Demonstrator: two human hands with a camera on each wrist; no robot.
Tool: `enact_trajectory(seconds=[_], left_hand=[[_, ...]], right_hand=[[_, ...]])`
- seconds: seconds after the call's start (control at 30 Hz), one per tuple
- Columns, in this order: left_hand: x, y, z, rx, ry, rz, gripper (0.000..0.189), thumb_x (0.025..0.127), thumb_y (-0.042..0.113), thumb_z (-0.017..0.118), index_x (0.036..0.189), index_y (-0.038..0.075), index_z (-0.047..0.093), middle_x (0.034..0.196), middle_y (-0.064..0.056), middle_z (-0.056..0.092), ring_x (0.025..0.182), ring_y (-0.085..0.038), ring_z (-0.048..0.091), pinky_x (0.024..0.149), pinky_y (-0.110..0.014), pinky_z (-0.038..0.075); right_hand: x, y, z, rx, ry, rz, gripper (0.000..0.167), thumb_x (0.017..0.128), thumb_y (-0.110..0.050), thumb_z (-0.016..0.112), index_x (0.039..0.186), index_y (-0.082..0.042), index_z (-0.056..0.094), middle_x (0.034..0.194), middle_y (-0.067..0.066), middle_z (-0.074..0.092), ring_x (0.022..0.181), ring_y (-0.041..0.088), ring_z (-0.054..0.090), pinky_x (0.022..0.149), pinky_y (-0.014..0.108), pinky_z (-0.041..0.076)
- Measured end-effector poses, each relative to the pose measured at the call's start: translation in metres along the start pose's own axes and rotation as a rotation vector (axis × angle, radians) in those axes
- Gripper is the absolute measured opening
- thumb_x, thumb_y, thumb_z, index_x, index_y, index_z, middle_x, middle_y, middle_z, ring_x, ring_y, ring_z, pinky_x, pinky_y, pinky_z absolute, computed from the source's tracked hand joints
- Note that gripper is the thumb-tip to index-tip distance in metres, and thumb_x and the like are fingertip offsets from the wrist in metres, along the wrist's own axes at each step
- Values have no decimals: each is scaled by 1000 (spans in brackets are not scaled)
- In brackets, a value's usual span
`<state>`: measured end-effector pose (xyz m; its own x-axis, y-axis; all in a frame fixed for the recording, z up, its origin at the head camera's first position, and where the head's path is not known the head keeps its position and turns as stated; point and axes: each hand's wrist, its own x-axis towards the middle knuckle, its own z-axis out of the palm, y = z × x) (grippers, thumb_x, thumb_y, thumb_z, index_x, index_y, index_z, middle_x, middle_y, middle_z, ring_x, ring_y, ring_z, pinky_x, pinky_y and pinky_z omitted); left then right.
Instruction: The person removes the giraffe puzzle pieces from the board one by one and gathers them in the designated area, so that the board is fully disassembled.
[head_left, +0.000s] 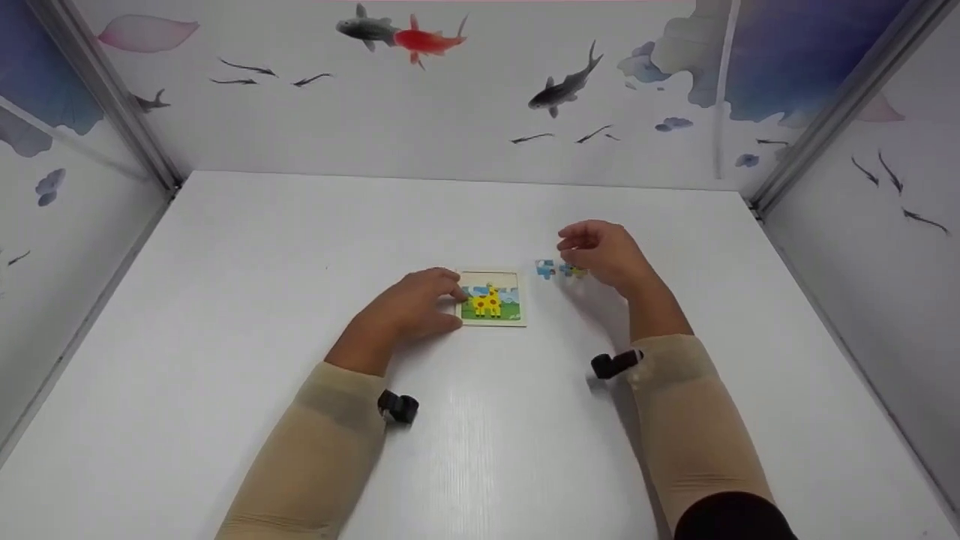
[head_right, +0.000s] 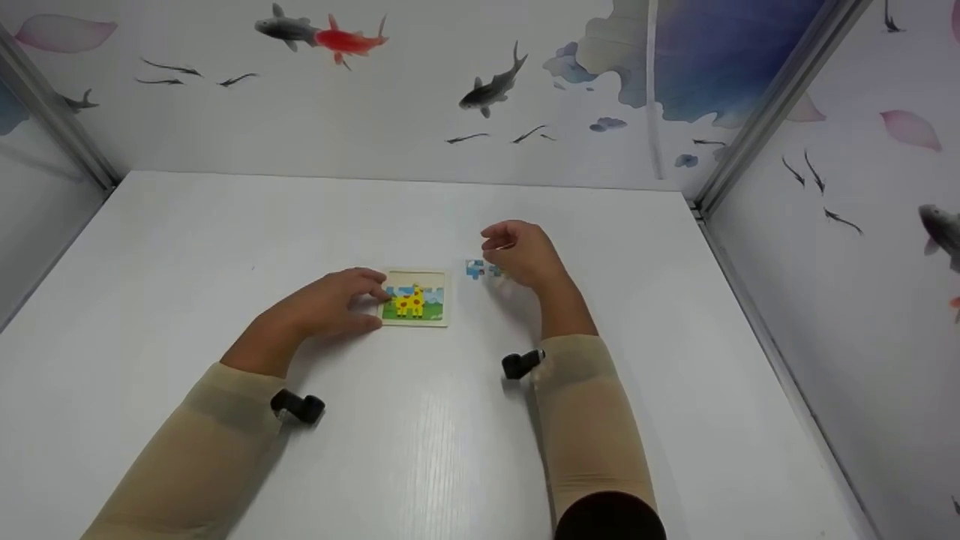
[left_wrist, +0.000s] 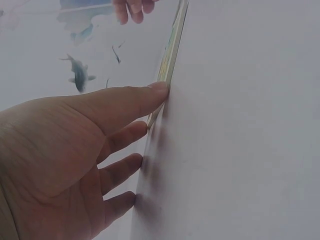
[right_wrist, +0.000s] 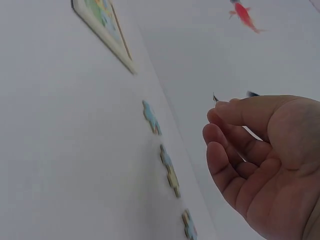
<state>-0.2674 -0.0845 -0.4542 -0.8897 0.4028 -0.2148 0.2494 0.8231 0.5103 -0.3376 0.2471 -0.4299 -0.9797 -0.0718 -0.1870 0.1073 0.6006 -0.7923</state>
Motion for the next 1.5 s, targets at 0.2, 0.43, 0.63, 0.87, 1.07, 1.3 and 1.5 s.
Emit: enact_trajectory(seconds=[0.2, 0.43, 0.63, 0.87, 1.07, 1.3, 1.5], left_hand=[[-2, 0, 0, -16, -7, -29, 43, 100, 31, 75, 141, 24, 71, 170, 4, 44, 164, -25, 31, 136, -49, 26], [-1, -3, 0, -14, -11, -31, 43, 100, 33, 75, 141, 24, 71, 170, 4, 44, 164, -26, 32, 135, -51, 26], [-1, -3, -1, 3, -8, 1, 43, 100, 32, 75, 141, 22, 71, 169, 1, 46, 162, -27, 35, 134, -50, 29], [0, -4, -2, 31, 2, 52, 40, 100, 32, 74, 138, 19, 72, 167, -1, 49, 160, -28, 39, 133, -50, 32], [0, -4, -2, 4, 7, 43, 34, 99, 31, 75, 132, 23, 76, 167, 0, 49, 160, -28, 40, 131, -52, 34], [-2, -4, -4, -32, -10, 32, 29, 97, 27, 78, 126, 28, 78, 168, 3, 47, 159, -28, 40, 130, -53, 36], [-3, -6, -5, -38, -10, 57, 28, 98, 23, 77, 125, 28, 78, 168, 2, 47, 158, -29, 42, 129, -52, 37]], right_hand=[[-1, -26, 31, 50, -66, -75, 36, 101, -19, 75, 136, -17, 70, 124, 2, 74, 113, 22, 70, 104, 42, 59], [-4, -46, 59, 68, -151, -190, 33, 101, -21, 75, 134, -20, 71, 123, 3, 75, 113, 20, 71, 100, 39, 60], [-4, -54, 74, 63, -210, -213, 35, 102, -20, 74, 136, -17, 70, 122, 3, 75, 112, 22, 71, 99, 34, 61], [-4, -50, 94, -22, -292, -163, 33, 102, -18, 73, 134, -20, 71, 119, -3, 75, 115, 21, 69, 104, 37, 59], [-2, -44, 102, -91, -330, -178, 29, 102, -18, 73, 129, -25, 73, 121, -4, 75, 118, 21, 68, 106, 41, 58], [-4, -43, 106, -187, -345, -179, 36, 99, -13, 75, 131, -28, 73, 125, -5, 72, 117, 22, 64, 105, 40, 58], [-7, -45, 110, -259, -342, -209, 39, 96, -14, 78, 132, -26, 75, 125, -3, 71, 117, 22, 62, 102, 40, 57]])
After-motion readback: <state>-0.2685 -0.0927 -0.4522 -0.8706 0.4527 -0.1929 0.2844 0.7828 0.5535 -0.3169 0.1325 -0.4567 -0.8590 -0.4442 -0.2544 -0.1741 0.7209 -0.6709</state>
